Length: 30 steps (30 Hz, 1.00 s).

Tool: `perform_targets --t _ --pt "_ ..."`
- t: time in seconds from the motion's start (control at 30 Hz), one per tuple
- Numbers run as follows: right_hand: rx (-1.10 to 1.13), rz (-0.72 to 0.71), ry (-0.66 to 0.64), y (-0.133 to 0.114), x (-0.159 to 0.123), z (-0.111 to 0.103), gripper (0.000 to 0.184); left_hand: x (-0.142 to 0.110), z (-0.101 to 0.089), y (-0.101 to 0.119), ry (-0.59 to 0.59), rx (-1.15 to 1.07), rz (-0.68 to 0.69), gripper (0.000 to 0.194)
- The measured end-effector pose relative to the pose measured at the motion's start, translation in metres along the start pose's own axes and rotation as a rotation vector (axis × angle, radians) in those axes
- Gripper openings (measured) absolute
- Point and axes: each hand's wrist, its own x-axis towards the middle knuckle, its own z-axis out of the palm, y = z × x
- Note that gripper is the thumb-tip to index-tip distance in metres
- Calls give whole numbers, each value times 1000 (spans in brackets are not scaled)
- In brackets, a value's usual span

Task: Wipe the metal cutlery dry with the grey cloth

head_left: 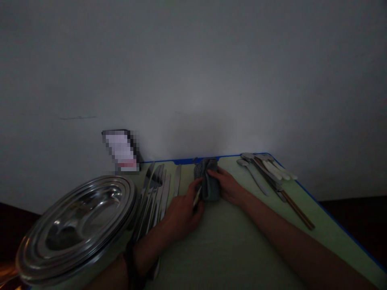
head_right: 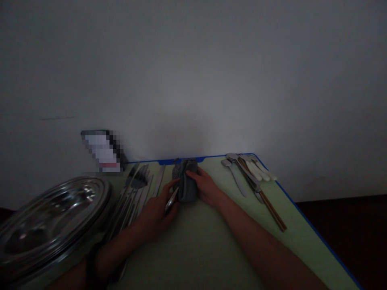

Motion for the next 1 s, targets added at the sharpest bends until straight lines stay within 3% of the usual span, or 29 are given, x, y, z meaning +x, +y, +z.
perform_targets --t 0.1,0.27,0.37,0.5,0.63,0.7,1.0 --pt "-29 -31 58 2 1 0 23 0 0 0 3 -28 11 49" --pt "-63 -203 186 6 5 -2 28 0 0 -1 51 -70 15 22" --pt "-63 -201 185 6 5 -2 33 0 -2 1 -4 2 67 16" --pt "-102 -158 191 4 4 -1 28 -2 -4 2 -50 -20 130 18" --pt "-184 -150 192 0 0 1 10 -4 -4 1 118 -201 121 20" --pt "-226 -129 209 -3 -2 1 6 -4 -3 1 143 -238 87 24" --pt "-123 -89 143 -4 -1 3 15 0 -3 2 12 -234 77 39"
